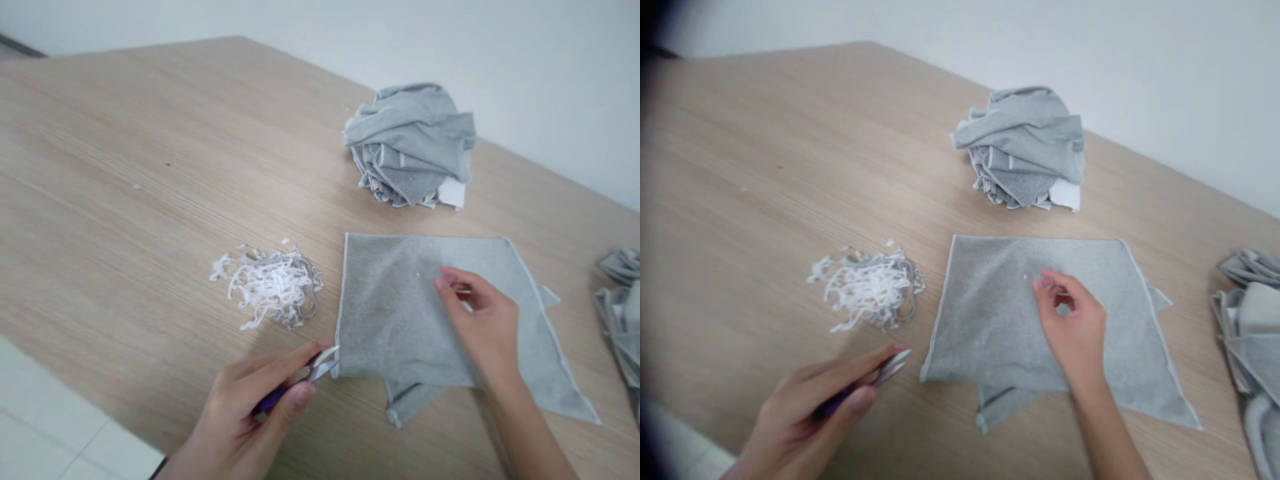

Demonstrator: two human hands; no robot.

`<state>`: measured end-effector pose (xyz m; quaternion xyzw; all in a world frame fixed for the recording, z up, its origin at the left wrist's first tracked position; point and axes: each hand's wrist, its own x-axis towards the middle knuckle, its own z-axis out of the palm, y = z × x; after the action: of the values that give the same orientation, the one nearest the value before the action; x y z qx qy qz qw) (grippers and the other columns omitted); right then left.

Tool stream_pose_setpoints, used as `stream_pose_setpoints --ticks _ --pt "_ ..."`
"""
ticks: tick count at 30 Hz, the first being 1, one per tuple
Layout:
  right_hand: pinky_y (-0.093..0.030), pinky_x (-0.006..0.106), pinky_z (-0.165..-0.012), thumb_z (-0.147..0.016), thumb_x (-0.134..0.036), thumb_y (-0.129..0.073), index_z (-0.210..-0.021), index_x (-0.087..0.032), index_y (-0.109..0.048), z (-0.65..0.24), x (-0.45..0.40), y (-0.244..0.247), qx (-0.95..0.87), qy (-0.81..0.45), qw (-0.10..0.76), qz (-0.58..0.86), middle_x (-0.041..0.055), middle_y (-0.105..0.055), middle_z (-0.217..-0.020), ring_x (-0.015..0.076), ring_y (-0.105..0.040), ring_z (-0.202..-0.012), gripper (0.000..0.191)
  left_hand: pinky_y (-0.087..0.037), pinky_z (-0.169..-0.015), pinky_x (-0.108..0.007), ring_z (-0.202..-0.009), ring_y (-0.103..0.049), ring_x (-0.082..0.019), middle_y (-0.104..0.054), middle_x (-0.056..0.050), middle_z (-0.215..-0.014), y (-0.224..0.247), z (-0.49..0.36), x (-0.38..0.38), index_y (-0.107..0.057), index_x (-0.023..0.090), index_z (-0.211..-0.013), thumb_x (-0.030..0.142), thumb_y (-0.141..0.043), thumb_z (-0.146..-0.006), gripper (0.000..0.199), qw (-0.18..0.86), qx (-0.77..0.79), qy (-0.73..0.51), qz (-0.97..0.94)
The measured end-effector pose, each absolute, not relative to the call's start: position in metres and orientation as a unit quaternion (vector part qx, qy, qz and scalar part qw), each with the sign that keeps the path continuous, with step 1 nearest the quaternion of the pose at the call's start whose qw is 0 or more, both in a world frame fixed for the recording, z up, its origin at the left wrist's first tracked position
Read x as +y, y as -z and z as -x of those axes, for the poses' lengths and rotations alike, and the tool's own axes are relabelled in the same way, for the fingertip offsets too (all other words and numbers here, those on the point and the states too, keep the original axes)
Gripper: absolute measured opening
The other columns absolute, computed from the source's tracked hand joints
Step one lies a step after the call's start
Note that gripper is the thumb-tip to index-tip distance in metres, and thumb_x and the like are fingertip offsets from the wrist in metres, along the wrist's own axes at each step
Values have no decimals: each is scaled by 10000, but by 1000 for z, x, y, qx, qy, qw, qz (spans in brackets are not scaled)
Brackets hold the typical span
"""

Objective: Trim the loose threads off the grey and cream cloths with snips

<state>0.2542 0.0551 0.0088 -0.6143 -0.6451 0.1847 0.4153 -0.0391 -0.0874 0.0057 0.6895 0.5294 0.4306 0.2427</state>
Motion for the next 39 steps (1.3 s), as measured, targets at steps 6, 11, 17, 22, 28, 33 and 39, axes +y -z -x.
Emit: stream_pose_setpoints --ticks 6,11,17,22,28,33,39 --pt "-542 362 -693 -810 -567 -776 -963 -169 -836 -264 107 16 -736 -159 310 580 90 -765 -870 173 -623 -678 431 -626 -737 -130 -835 -802 -131 -829 11 -1075 -8 45 -89 -671 341 -1322 370 -585 -1032 304 226 540 -442 -680" --pt "-536 363 -703 -842 -506 -773 -921 -204 -843 -271 100 25 -740 -168 329 562 84 -774 -936 179 -644 -725 320 -599 -656 -127 -806 -793 -124 -831 3 -1048 -8 48 -88 -672 316 -1309 349 -576 -1039 289 238 539 -462 -663" --pt "-544 380 -752 -896 -430 -714 -820 -206 -808 -277 96 30 -751 -131 331 557 74 -781 -885 215 -696 -795 255 -625 -735 -145 -849 -799 -129 -831 9 -1072 -8 54 -86 -677 306 -1316 333 -594 -1033 296 225 546 -481 -648" --pt "-549 373 -726 -918 -402 -680 -820 -197 -786 -270 92 14 -751 -78 328 567 75 -780 -851 209 -677 -732 251 -596 -601 -148 -713 -777 -118 -839 11 -1028 -14 69 -84 -728 296 -1265 342 -612 -1028 268 175 577 -503 -618" --pt "-563 327 -713 -914 -359 -742 -841 -243 -788 -225 70 -47 -766 -79 389 505 30 -783 -868 182 -704 -750 145 -600 -686 -148 -855 -791 -113 -829 60 -1097 -8 105 -80 -770 358 -1202 356 -689 -994 223 96 665 -525 -522" --pt "-579 298 -709 -916 -235 -736 -829 -248 -791 -152 62 -66 -833 -178 347 392 14 -794 -855 166 -727 -765 104 -614 -750 -215 -900 -779 -138 -825 36 -1117 4 120 -74 -773 334 -1202 382 -688 -992 232 68 698 -523 -483" --pt "-594 263 -694 -875 -155 -740 -852 -210 -823 -96 74 -44 -855 -295 301 302 33 -820 -865 157 -750 -751 103 -618 -700 -214 -825 -792 -147 -836 6 -1065 0 120 -70 -770 258 -1189 404 -653 -1004 263 60 681 -511 -521"
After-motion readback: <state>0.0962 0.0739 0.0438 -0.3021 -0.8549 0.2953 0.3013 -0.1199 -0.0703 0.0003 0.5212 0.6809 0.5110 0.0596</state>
